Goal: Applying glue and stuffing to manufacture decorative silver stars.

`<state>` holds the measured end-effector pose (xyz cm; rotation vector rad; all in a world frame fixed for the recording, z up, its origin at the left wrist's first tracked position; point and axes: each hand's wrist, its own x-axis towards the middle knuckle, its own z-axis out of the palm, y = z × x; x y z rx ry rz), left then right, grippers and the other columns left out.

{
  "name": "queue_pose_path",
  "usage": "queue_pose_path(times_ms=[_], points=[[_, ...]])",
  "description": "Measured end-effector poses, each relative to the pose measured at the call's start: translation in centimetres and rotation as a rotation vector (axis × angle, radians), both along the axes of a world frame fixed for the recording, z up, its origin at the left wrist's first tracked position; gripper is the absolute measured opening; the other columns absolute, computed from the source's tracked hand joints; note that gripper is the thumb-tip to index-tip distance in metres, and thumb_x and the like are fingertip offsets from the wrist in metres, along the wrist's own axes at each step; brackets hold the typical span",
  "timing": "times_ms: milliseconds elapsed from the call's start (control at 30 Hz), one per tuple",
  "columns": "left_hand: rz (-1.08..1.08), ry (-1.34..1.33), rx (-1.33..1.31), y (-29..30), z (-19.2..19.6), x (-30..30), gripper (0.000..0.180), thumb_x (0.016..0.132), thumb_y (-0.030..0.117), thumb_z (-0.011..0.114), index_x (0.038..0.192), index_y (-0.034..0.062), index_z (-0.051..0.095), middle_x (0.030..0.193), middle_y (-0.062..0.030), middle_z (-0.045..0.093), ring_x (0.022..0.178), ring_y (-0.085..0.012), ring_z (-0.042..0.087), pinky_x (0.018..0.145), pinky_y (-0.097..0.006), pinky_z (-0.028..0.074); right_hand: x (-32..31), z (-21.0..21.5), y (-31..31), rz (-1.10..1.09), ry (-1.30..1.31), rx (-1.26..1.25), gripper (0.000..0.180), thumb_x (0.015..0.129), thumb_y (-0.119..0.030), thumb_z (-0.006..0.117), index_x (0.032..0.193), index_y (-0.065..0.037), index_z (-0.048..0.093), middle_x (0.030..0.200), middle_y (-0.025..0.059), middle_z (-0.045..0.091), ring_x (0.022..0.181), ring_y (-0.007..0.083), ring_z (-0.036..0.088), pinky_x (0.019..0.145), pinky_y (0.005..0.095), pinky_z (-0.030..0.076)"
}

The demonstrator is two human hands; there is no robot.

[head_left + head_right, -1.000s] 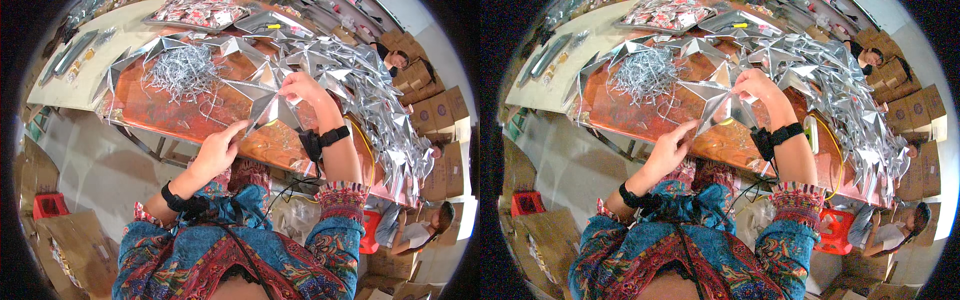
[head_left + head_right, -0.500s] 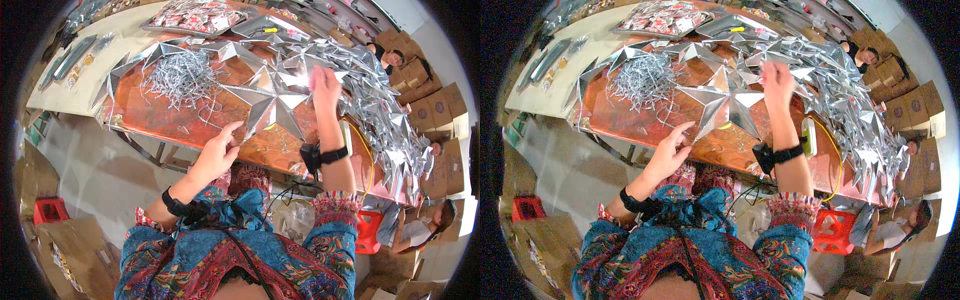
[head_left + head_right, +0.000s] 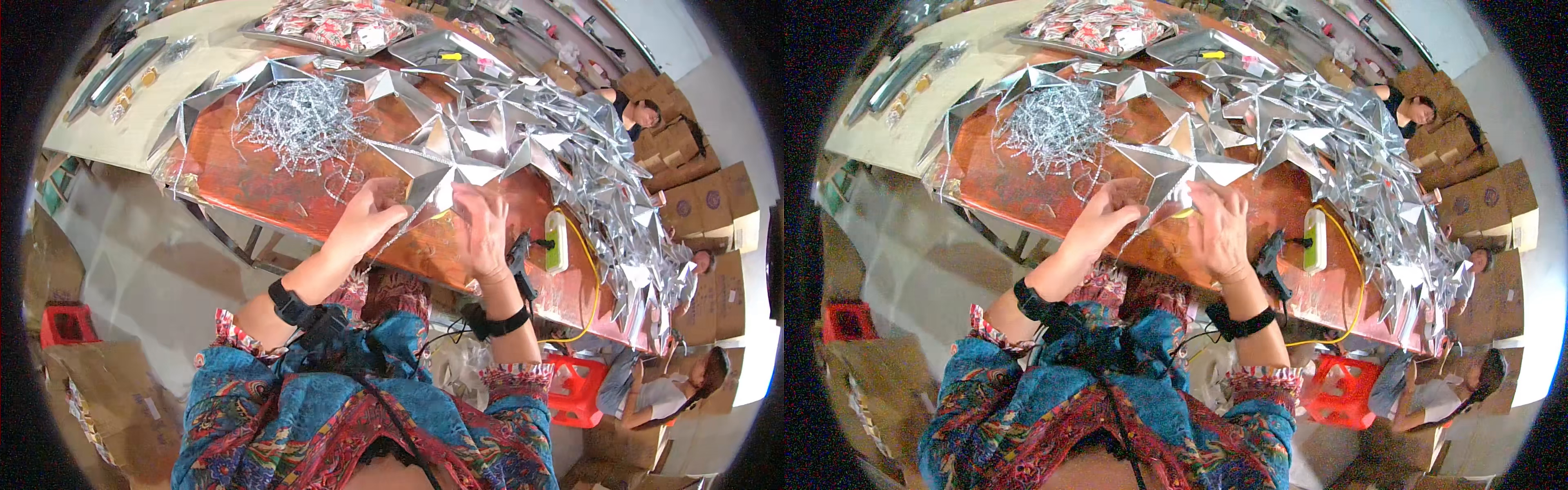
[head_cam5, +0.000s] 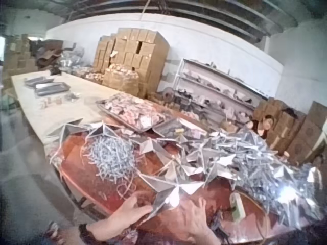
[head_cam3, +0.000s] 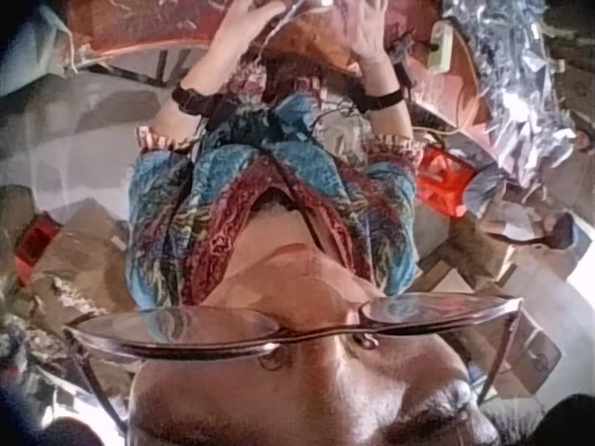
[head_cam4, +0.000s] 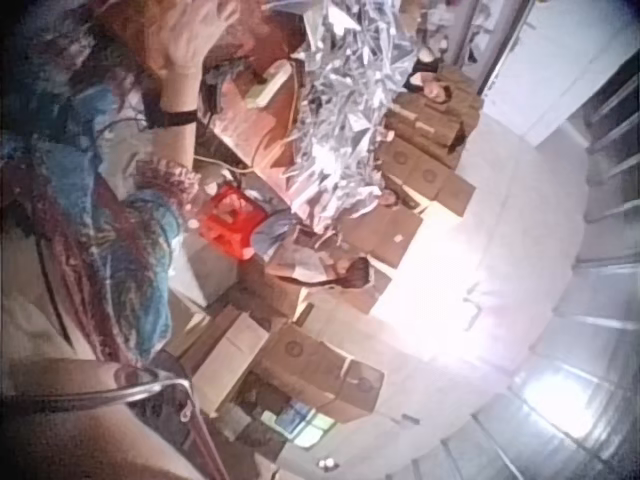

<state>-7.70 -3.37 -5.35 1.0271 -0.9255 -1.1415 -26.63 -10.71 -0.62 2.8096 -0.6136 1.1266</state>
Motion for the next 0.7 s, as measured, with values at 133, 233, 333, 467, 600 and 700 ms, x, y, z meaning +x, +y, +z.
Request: queue_pose_path(times_ms=[133, 233, 333, 467, 600, 700], points=[[0.008, 0.044, 0.006, -1.3, -0.7, -0.6, 0.049, 0.078, 0.005, 0.060, 0.120, -0.0037, 0.037, 0.097, -0.0099, 0.058, 0.087, -0.0163, 0.057, 0.075, -0.028, 0.045, 0.6, -0.2, 0.1, 0.049, 0.055, -0.029, 0.037, 0.069, -0.007, 0.056, 0.105, -0.008, 0.051, 0.114, 0.0076, 0.055, 0.105, 0.0280, 0.048, 0.090, 0.0446, 0.033], [-0.006, 0.157, -0.037, -1.6, -1.2, -1.0, 0.051, 0.075, 0.002, 0.062, 0.119, -0.0050, 0.036, 0.097, -0.0112, 0.057, 0.085, -0.0163, 0.057, 0.071, -0.028, 0.046, 0.6, -0.4, 0.2, 0.033, 0.095, -0.029, 0.038, 0.067, -0.006, 0.057, 0.105, -0.008, 0.051, 0.114, 0.0074, 0.055, 0.104, 0.0280, 0.048, 0.091, 0.0450, 0.033], [0.042, 0.145, -0.028, -1.7, -1.3, -1.2, 0.051, 0.073, 0.000, 0.063, 0.117, -0.0054, 0.037, 0.097, -0.0118, 0.057, 0.082, -0.0166, 0.058, 0.068, -0.028, 0.047, 0.5, -0.5, 0.2, 0.026, 0.049, -0.039, 0.039, 0.067, -0.005, 0.057, 0.105, -0.008, 0.051, 0.115, 0.0075, 0.055, 0.106, 0.0277, 0.048, 0.091, 0.0450, 0.032], [0.079, 0.066, -0.057, -2.0, -1.2, -1.1, 0.052, 0.070, 0.004, 0.065, 0.114, -0.0068, 0.040, 0.089, -0.0107, 0.056, 0.076, -0.0151, 0.056, 0.065, -0.026, 0.047, 0.8, -0.5, -0.1, 0.033, 0.135, -0.054, 0.038, 0.067, -0.005, 0.057, 0.104, -0.008, 0.051, 0.115, 0.0076, 0.055, 0.106, 0.0277, 0.048, 0.091, 0.0448, 0.032], [0.107, 0.057, -0.079, -1.7, -1.5, -0.9, 0.053, 0.067, 0.009, 0.067, 0.111, -0.0076, 0.044, 0.080, -0.0084, 0.055, 0.070, -0.0135, 0.054, 0.062, -0.025, 0.045, 1.2, -0.3, -0.5, -0.002, 0.070, -0.066, 0.037, 0.068, -0.005, 0.057, 0.104, -0.007, 0.051, 0.114, 0.0079, 0.056, 0.105, 0.0280, 0.049, 0.091, 0.0449, 0.032], [0.107, 0.024, -0.051, -1.9, -1.8, -0.8, 0.053, 0.066, 0.009, 0.067, 0.111, -0.0069, 0.045, 0.080, -0.0077, 0.055, 0.071, -0.0133, 0.054, 0.061, -0.025, 0.044, 1.2, -0.2, -0.7, -0.017, 0.078, -0.070, 0.037, 0.069, -0.006, 0.057, 0.105, -0.007, 0.051, 0.114, 0.0081, 0.056, 0.106, 0.0281, 0.049, 0.091, 0.0451, 0.032]])
